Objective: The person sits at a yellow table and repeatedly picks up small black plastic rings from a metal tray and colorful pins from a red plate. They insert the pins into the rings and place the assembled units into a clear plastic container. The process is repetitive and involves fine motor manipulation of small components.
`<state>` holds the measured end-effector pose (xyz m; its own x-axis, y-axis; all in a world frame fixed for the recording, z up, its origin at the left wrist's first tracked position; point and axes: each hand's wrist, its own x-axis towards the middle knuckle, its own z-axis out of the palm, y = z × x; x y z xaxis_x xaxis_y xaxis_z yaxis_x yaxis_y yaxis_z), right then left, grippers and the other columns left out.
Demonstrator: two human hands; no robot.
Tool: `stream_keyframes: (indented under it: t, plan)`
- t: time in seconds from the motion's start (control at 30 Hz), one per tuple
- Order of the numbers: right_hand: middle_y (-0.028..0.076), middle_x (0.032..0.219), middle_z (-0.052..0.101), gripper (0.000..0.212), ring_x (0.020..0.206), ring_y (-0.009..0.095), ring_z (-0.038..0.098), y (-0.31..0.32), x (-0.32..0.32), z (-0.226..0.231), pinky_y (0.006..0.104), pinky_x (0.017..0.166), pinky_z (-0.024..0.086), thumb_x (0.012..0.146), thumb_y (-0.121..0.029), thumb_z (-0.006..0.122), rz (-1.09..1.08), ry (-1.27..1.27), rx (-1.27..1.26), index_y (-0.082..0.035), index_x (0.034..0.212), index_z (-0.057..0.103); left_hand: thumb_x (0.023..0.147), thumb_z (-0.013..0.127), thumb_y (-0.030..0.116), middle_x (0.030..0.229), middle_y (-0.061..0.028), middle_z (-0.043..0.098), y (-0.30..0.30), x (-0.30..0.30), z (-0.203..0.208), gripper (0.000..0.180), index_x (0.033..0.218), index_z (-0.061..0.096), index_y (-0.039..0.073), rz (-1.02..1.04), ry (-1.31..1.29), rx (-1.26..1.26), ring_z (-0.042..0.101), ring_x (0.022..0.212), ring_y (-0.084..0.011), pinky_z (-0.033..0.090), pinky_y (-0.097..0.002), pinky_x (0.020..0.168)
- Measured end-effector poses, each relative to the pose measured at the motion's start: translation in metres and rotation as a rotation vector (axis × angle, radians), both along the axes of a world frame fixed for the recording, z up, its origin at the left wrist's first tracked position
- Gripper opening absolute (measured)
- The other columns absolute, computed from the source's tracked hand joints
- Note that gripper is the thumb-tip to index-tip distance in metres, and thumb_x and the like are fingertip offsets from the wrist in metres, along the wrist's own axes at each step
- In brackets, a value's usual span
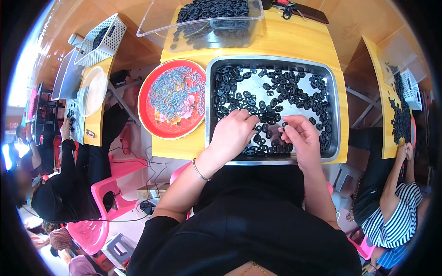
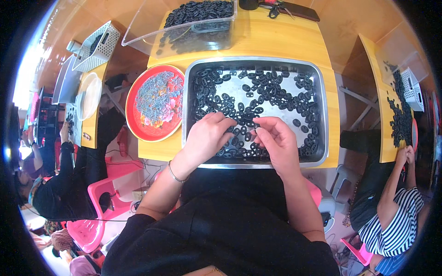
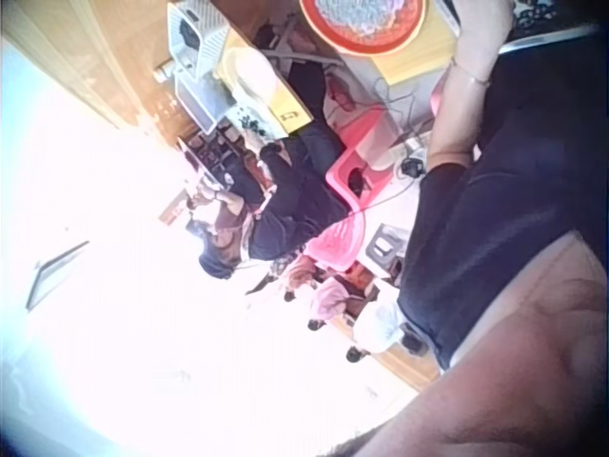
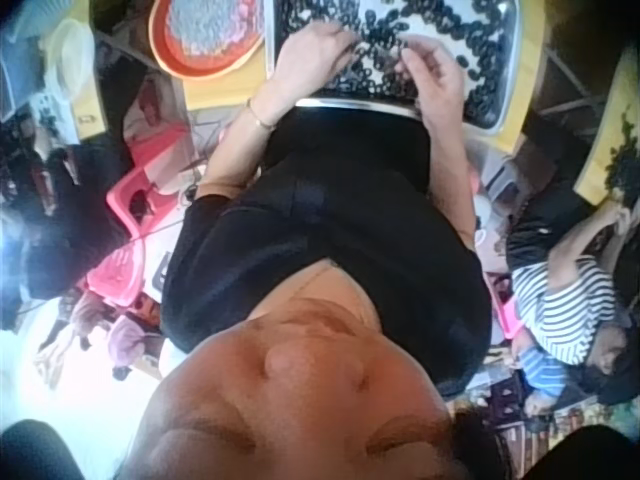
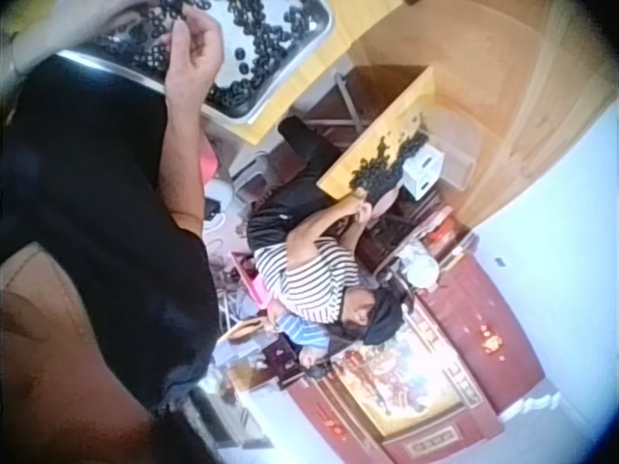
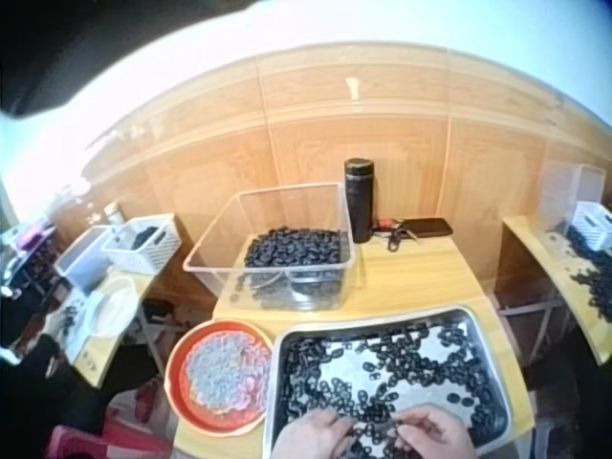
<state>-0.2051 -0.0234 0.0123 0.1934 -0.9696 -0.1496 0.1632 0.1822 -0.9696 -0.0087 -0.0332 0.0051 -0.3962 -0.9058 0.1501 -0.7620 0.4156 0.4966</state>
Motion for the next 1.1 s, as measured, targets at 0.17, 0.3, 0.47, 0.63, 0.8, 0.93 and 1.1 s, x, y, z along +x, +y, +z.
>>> stream_keyframes:
  t: [0.17, 0.3, 0.47, 0.63, 0.8, 0.93, 1.1]
  plan:
    - [0.005, 0.085, 0.06, 0.019, 0.072, 0.006, 0.054, 0.0, 0.002, 0.001, 0.018, 0.064, 0.042, 0.085, -0.003, 0.053, 0.022, -0.013, 0.018, -0.001, 0.103, 0.055, 0.068, 0.066, 0.011, 0.077, -0.0088, 0.053, -0.003, 0.003, -0.006, 0.02, 0.086, 0.058, 0.007, 0.037, -0.014, 0.004, 0.057, 0.076, -0.0276, 0.047, -0.0364, 0.067]
    - [0.006, 0.086, 0.06, 0.017, 0.074, 0.008, 0.055, 0.001, 0.004, -0.002, 0.0196, 0.067, 0.044, 0.084, -0.001, 0.054, 0.045, -0.038, 0.008, 0.0, 0.101, 0.055, 0.068, 0.066, 0.01, 0.075, -0.0092, 0.053, -0.005, 0.002, -0.013, 0.016, 0.083, 0.059, 0.006, 0.071, -0.029, -0.019, 0.057, 0.075, -0.0277, 0.047, -0.036, 0.067]
    - [0.008, 0.089, 0.06, 0.015, 0.076, 0.01, 0.057, 0.002, 0.006, -0.001, 0.0212, 0.069, 0.046, 0.083, 0.0, 0.055, 0.046, -0.043, -0.013, 0.001, 0.098, 0.055, 0.071, 0.064, 0.001, 0.077, -0.0079, 0.057, -0.003, 0.007, -0.014, 0.016, 0.086, 0.062, 0.004, 0.037, 0.29, 0.139, 0.059, 0.065, -0.0189, 0.047, -0.0277, 0.061]
    - [0.008, 0.09, 0.061, 0.014, 0.079, 0.011, 0.059, 0.003, 0.014, 0.004, 0.0224, 0.071, 0.048, 0.082, 0.003, 0.055, 0.056, -0.044, -0.017, 0.002, 0.097, 0.055, 0.077, 0.06, -0.005, 0.09, -0.0081, 0.063, 0.009, 0.006, -0.001, 0.014, 0.09, 0.061, 0.001, 0.115, 1.083, 0.579, 0.058, 0.072, -0.0081, 0.047, -0.0207, 0.059]
    - [0.006, 0.087, 0.06, 0.015, 0.077, 0.011, 0.06, 0.005, 0.024, 0.01, 0.0219, 0.07, 0.048, 0.082, 0.003, 0.055, 0.076, -0.077, -0.037, 0.001, 0.097, 0.056, 0.078, 0.059, -0.005, 0.09, -0.0112, 0.064, 0.021, 0.008, 0.001, 0.016, 0.093, 0.057, 0.001, 0.146, 1.406, 0.646, 0.061, 0.074, -0.0106, 0.048, -0.0194, 0.06]
    - [0.003, 0.083, 0.06, 0.016, 0.074, 0.007, 0.058, 0.006, 0.028, 0.013, 0.0194, 0.066, 0.046, 0.081, 0.002, 0.057, 0.093, -0.045, -0.067, 0.0, 0.097, 0.056, 0.078, 0.06, -0.004, 0.086, -0.0102, 0.064, 0.029, 0.008, 0.001, 0.02, 0.097, 0.054, 0.001, 0.173, 1.459, 0.672, 0.063, 0.07, -0.0133, 0.049, -0.0197, 0.059]
    - [0.002, 0.08, 0.059, 0.016, 0.07, 0.005, 0.055, 0.007, 0.03, 0.015, 0.0178, 0.062, 0.043, 0.08, 0.001, 0.059, 0.094, 0.025, -0.096, -0.001, 0.096, 0.058, 0.079, 0.061, -0.002, 0.084, -0.0094, 0.063, 0.031, 0.009, -0.002, 0.02, 0.098, 0.055, 0.0, 0.148, 1.487, 0.629, 0.062, 0.07, -0.0133, 0.049, -0.0203, 0.058]
